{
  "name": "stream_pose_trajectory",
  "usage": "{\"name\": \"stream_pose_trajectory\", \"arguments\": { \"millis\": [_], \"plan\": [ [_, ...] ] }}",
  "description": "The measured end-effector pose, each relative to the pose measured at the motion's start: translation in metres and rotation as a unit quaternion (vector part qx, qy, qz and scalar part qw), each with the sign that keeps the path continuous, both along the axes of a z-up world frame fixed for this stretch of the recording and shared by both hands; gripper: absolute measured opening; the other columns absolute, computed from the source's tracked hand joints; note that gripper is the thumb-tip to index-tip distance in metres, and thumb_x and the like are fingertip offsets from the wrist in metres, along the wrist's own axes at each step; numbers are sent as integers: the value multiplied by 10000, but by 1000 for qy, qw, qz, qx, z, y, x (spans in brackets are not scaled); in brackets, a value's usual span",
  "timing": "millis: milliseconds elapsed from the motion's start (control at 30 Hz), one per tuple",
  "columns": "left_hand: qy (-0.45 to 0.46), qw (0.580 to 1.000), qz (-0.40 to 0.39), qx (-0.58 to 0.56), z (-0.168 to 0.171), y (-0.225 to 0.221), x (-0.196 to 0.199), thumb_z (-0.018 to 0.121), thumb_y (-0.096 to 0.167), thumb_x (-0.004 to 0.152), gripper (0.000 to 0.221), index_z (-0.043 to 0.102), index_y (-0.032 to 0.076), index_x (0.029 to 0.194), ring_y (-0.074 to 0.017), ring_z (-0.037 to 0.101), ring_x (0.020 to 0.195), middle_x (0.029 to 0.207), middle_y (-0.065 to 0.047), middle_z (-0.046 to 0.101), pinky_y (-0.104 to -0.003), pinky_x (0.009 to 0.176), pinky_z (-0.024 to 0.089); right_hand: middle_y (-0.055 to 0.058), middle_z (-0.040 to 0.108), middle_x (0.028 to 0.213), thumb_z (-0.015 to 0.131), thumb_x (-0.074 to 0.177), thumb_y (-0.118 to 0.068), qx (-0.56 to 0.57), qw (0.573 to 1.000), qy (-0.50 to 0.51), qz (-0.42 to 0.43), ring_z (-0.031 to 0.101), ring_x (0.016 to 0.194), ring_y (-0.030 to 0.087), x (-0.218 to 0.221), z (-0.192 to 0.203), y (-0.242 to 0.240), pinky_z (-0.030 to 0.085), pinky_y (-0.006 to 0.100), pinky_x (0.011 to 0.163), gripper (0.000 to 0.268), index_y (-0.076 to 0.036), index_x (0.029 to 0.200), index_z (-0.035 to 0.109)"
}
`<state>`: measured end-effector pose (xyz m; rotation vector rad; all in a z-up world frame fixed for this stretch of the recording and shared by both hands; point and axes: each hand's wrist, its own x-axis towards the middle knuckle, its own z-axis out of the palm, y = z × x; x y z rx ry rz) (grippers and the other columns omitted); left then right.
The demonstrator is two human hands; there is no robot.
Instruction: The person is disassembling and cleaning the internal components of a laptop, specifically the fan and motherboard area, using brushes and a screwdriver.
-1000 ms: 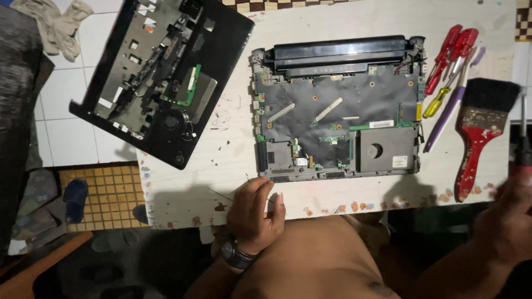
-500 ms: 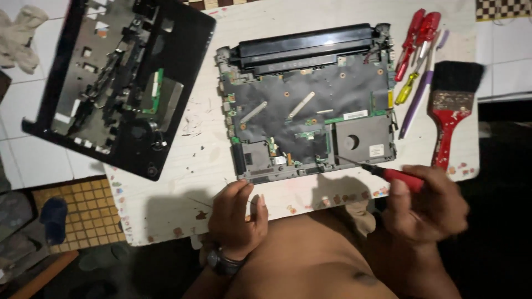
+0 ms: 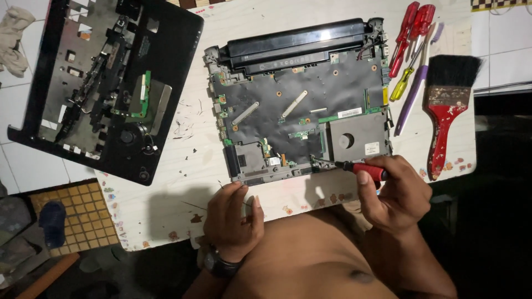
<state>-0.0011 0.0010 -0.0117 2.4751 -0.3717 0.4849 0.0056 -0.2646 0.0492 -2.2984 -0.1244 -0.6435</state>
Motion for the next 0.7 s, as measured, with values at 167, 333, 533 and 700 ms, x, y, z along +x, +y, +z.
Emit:
{"name": "stream_pose_trajectory", "arguments": {
  "millis": [167, 333, 533, 700],
  "plan": [
    [-18, 1000, 5, -18, 0, -1, 0, 649, 185, 939, 195, 713, 14, 1006, -286, 694, 970, 1088, -125, 688, -378, 848, 609, 223, 634, 797, 648, 948, 8, 15, 1000, -9, 8, 524, 609, 255, 3, -3, -1, 392, 318, 560, 167, 169, 977, 614],
    [-18, 1000, 0, -15, -2, 1, -1, 657, 183, 930, 198, 711, 7, 1004, -285, 697, 971, 1091, -127, 682, -378, 848, 616, 239, 649, 819, 649, 949, -2, 5, 1000, -8, 11, 525, 607, 268, 4, -1, -1, 390, 325, 553, 179, 173, 963, 614],
    [-10, 1000, 10, -13, -5, 1, -4, 671, 195, 935, 205, 716, 23, 1037, -278, 700, 998, 1117, -112, 682, -376, 861, 615, 224, 658, 817, 652, 951, 8, -14, 999, -8, 29, 560, 629, 269, 5, 3, 0, 440, 330, 577, 153, 154, 979, 617],
    [-6, 1000, 12, -7, -4, 1, -4, 661, 202, 933, 217, 730, 13, 1017, -282, 702, 987, 1107, -115, 688, -382, 862, 612, 169, 645, 809, 643, 962, -17, -61, 996, 25, 55, 530, 627, 240, 11, 33, 11, 445, 321, 598, 141, 119, 998, 660]
  ]
}}
